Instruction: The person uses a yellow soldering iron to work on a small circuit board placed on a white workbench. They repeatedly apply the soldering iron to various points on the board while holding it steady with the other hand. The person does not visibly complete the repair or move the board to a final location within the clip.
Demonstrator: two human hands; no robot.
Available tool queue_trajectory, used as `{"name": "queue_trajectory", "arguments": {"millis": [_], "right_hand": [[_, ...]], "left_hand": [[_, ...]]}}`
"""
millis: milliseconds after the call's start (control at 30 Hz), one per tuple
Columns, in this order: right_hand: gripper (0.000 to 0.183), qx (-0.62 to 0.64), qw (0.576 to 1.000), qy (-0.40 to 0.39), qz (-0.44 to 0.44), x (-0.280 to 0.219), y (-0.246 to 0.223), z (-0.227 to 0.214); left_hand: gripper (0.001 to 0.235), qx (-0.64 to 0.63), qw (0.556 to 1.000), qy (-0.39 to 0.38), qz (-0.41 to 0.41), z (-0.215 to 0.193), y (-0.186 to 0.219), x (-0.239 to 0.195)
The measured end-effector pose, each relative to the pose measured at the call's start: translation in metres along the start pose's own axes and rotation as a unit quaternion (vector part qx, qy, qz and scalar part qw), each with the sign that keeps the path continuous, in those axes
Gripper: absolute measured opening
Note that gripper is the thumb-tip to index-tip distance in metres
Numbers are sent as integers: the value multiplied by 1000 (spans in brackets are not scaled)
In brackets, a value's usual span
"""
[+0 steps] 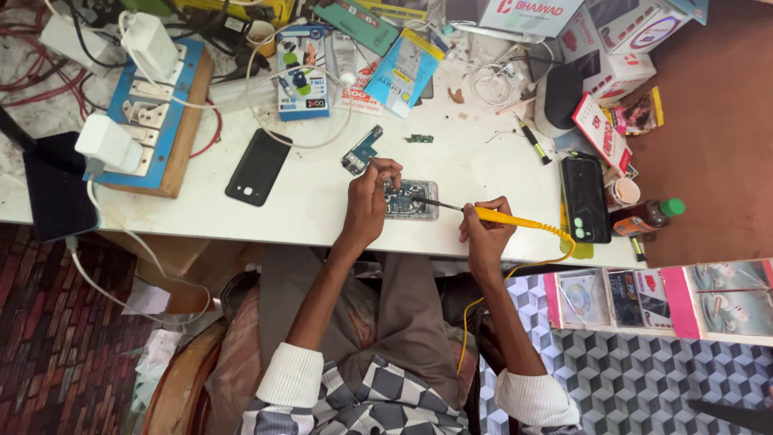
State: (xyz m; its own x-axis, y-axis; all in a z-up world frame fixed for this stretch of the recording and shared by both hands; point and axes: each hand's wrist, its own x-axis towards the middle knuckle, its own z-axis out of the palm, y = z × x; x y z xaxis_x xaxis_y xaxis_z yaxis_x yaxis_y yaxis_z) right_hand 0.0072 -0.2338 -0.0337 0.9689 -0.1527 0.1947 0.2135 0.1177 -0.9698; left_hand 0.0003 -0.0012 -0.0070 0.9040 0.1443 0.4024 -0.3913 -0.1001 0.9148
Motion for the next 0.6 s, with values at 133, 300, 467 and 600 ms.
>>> {"name": "queue_trajectory", "arguments": {"millis": [133, 300, 467, 600], "right_hand": [[23, -10, 1000, -1, -4, -2, 0, -1], [25, -8, 1000, 19, 7, 3, -4, 4], [24, -8, 1000, -1, -21, -3, 0, -2], [21, -3, 1000, 8, -17, -3, -2, -2]], "left_hand": [[26, -24, 999, 8, 26, 2, 2, 0], [25, -17, 999, 8, 40, -1, 8, 2], [25, -10, 1000, 5, 12, 2, 2, -1], [23, -18, 999, 8, 45, 2, 0, 0]]}}
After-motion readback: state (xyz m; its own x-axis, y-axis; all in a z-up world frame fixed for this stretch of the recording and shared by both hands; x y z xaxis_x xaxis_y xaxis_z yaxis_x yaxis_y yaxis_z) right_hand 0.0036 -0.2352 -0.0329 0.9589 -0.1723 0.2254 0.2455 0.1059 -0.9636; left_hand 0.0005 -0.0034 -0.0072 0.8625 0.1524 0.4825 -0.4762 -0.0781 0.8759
